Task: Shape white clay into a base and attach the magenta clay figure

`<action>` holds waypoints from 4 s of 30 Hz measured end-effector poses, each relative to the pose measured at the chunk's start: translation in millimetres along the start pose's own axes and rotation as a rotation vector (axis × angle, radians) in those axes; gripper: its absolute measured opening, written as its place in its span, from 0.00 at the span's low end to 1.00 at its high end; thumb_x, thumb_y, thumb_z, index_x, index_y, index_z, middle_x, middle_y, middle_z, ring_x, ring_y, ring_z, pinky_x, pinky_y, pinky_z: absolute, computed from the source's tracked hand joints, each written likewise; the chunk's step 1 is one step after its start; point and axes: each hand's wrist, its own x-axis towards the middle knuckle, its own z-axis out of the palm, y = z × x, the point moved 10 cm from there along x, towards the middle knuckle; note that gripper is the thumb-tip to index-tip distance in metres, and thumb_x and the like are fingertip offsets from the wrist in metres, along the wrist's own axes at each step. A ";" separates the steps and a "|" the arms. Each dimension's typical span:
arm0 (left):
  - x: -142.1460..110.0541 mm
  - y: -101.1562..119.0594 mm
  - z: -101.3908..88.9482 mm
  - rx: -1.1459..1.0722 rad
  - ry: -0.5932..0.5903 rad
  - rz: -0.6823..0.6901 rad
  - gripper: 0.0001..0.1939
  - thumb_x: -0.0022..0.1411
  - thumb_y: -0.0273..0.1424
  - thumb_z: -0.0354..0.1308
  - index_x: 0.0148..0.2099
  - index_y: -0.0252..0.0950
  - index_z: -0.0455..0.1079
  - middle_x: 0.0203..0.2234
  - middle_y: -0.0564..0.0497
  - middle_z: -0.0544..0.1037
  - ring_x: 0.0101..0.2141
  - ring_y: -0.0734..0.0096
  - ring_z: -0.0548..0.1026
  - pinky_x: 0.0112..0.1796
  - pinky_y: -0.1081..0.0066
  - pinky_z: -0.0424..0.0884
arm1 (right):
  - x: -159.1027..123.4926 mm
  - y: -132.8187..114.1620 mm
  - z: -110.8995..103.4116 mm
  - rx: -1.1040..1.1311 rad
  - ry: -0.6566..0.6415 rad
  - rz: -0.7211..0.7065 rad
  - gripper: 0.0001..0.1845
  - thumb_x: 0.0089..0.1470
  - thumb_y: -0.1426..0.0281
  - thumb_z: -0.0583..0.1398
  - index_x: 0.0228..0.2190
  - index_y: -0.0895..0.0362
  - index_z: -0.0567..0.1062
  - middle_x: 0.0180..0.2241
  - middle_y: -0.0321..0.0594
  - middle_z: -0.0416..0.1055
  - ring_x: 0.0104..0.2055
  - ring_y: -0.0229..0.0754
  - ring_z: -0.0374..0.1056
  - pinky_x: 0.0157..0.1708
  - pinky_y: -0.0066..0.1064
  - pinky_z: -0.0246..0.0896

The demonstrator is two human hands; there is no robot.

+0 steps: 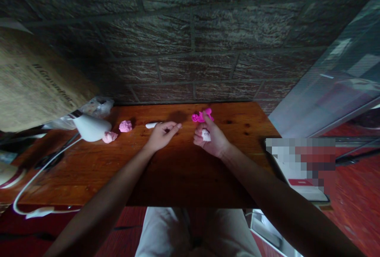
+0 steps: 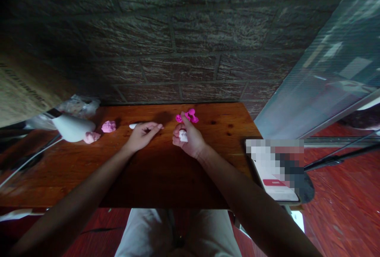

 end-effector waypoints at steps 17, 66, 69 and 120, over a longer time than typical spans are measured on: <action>-0.8 -0.9 -0.6 0.000 0.006 -0.008 0.20 0.63 0.45 0.56 0.30 0.34 0.75 0.21 0.52 0.77 0.24 0.73 0.71 0.27 0.75 0.65 | -3.2 0.5 8.5 -0.015 -0.055 -0.037 0.26 0.52 0.47 0.63 0.23 0.56 0.69 0.11 0.24 0.55 0.13 0.28 0.48 0.15 0.22 0.46; -0.6 0.3 3.1 0.071 -0.041 0.048 0.19 0.66 0.42 0.54 0.29 0.33 0.72 0.19 0.54 0.72 0.22 0.76 0.66 0.26 0.76 0.61 | -6.7 1.5 8.8 -0.175 0.005 -0.122 0.25 0.48 0.48 0.67 0.24 0.57 0.71 0.08 0.23 0.54 0.09 0.28 0.47 0.11 0.22 0.42; -0.5 0.6 4.6 0.076 -0.044 0.058 0.19 0.66 0.41 0.54 0.28 0.33 0.71 0.19 0.55 0.71 0.22 0.77 0.65 0.26 0.76 0.60 | -10.1 1.9 6.4 -0.127 0.033 -0.098 0.26 0.51 0.44 0.63 0.24 0.55 0.67 0.06 0.21 0.48 0.08 0.28 0.38 0.10 0.22 0.31; -10.6 8.3 29.3 -0.237 -0.268 -0.014 0.18 0.65 0.43 0.57 0.46 0.32 0.74 0.29 0.49 0.78 0.26 0.75 0.72 0.30 0.74 0.68 | 1.1 -7.4 9.0 -0.748 -0.154 -0.434 0.12 0.45 0.66 0.69 0.34 0.55 0.78 0.35 0.36 0.78 0.38 0.40 0.73 0.44 0.34 0.66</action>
